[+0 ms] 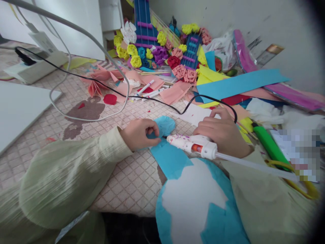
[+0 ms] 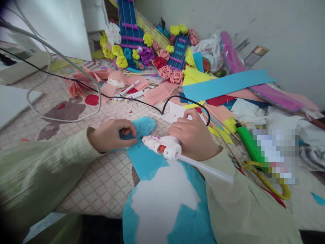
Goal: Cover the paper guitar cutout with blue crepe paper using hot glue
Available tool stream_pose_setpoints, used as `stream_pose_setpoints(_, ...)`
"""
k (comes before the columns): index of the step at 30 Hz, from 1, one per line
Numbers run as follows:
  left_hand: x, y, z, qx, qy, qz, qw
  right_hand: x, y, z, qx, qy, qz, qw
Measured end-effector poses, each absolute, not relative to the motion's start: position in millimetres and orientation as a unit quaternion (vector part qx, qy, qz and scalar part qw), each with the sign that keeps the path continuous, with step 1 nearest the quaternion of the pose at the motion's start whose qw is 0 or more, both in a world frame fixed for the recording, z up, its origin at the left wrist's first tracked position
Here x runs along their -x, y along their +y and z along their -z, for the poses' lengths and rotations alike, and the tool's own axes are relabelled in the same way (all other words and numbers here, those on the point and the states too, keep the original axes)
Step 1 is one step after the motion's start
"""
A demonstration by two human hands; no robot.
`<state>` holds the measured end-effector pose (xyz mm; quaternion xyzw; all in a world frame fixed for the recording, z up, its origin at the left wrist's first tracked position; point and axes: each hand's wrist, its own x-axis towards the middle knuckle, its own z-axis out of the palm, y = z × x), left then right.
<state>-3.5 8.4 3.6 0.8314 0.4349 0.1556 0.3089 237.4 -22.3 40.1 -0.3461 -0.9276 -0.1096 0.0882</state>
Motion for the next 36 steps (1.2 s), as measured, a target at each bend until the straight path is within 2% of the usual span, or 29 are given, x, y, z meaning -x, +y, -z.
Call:
stream_pose_setpoints(14, 4.1, 8.8, -1.9, -0.835, 0.432, -0.153, 0.305, -237.4, -21.8, -41.4, 0.344, -0.931, 0.091, 0.078)
stream_pose_setpoints(36, 3.6, 10.2, -6.7, -0.791, 0.449, -0.166, 0.382, -224.5, -25.0, -46.6, 0.294, -0.941, 0.134, 0.103)
